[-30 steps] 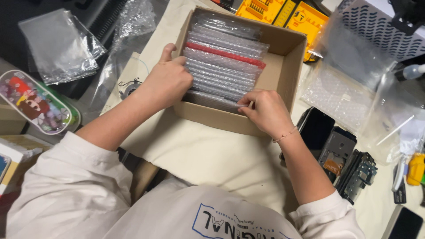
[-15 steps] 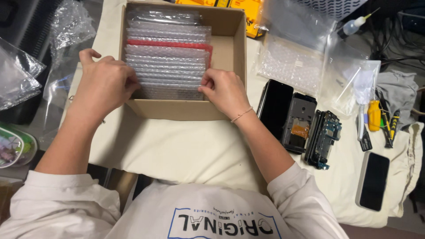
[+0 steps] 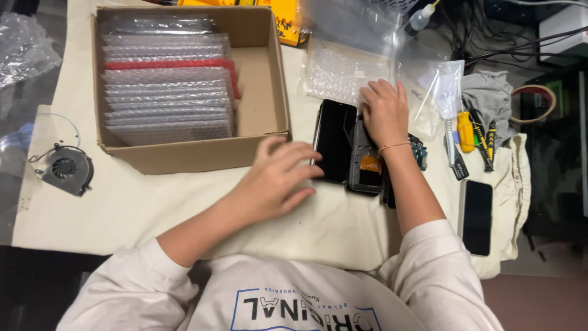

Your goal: The person wraps several disassembled smartphone components, including screens and internal frames, in bubble wrap. Each item is individually wrapped and placed into a cardboard box. The person also removes a protective film from a screen before wrapping it.

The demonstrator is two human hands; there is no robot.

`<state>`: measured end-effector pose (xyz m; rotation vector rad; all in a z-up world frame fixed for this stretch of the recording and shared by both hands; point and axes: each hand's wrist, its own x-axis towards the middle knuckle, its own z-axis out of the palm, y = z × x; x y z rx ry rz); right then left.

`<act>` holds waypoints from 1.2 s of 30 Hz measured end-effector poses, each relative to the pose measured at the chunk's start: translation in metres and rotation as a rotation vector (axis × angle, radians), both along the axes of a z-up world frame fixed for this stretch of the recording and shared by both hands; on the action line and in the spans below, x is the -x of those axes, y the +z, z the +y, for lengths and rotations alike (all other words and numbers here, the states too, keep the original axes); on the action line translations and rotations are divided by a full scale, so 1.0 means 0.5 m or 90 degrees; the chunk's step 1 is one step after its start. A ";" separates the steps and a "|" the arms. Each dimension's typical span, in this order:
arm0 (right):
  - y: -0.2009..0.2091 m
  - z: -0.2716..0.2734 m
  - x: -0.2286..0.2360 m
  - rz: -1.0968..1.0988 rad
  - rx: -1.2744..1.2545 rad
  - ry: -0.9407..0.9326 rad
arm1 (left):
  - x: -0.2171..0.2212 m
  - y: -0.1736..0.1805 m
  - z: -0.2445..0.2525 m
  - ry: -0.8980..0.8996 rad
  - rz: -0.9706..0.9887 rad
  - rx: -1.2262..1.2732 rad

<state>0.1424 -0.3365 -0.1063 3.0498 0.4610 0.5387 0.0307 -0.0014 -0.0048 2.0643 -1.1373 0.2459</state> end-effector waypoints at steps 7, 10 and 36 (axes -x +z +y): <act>-0.011 -0.013 -0.057 0.018 0.050 0.082 | 0.051 -0.038 -0.063 -0.137 0.072 0.035; -0.033 -0.018 -0.070 0.060 0.035 0.051 | 0.048 -0.038 -0.056 -0.107 0.080 0.038; 0.201 0.202 0.453 -0.374 -0.109 0.273 | 0.080 0.062 -0.067 0.004 0.133 -0.205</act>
